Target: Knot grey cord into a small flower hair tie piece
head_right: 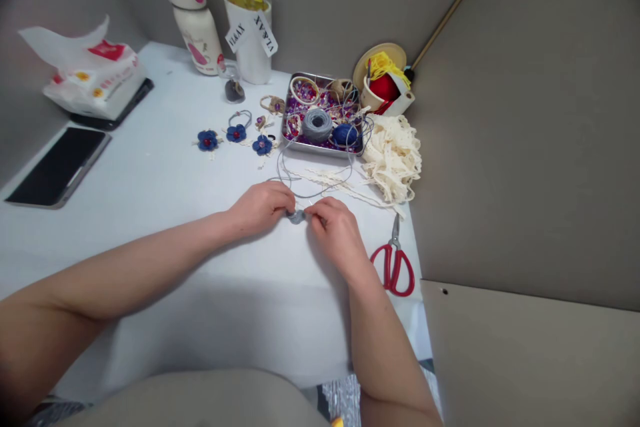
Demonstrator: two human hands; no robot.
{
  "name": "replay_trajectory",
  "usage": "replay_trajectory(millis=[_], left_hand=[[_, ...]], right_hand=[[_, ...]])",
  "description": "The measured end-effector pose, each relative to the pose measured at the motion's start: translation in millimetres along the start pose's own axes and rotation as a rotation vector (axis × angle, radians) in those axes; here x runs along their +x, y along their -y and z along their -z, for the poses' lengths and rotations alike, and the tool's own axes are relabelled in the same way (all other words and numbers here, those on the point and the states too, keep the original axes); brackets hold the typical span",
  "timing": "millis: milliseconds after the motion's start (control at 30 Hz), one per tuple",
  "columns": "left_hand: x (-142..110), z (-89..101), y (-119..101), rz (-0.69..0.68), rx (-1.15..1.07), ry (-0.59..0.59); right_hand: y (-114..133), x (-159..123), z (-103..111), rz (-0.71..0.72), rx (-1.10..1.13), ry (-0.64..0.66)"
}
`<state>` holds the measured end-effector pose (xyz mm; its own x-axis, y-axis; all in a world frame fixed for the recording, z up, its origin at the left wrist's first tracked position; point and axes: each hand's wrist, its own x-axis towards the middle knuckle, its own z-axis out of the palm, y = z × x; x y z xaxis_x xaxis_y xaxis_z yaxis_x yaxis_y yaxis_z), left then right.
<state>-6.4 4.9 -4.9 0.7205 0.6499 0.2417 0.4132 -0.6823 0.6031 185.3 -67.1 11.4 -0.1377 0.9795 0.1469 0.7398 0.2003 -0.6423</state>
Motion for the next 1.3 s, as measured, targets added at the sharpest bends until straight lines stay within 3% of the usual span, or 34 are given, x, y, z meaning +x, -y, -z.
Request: replay_trajectory(millis=[300, 433, 633, 767, 967, 1200, 1300], left_hand=[[1.4, 2.7, 2.3, -0.117, 0.072, 0.115], [1.3, 3.2, -0.6, -0.09, 0.068, 0.116], [2.3, 3.6, -4.3, 0.062, 0.114, 0.005], [2.1, 2.4, -4.5, 0.083, 0.151, -0.008], [0.9, 0.2, -6.3, 0.087, 0.148, -0.011], [0.1, -1.9, -5.7, 0.087, 0.155, -0.012], [0.2, -1.6, -5.7, 0.09, 0.151, -0.014]], right_hand=[[3.8, 1.3, 2.1, 0.08, -0.08, 0.063], [0.8, 1.3, 1.5, 0.036, -0.073, 0.015], [-7.8, 2.8, 0.1, -0.063, -0.127, -0.131], [-9.4, 6.1, -3.0, -0.069, -0.174, -0.161], [-5.5, 17.4, -12.8, -0.039, -0.315, -0.135], [4.8, 26.7, -26.8, -0.017, -0.678, -0.025], [7.1, 27.8, -28.8, -0.028, -0.702, -0.022]])
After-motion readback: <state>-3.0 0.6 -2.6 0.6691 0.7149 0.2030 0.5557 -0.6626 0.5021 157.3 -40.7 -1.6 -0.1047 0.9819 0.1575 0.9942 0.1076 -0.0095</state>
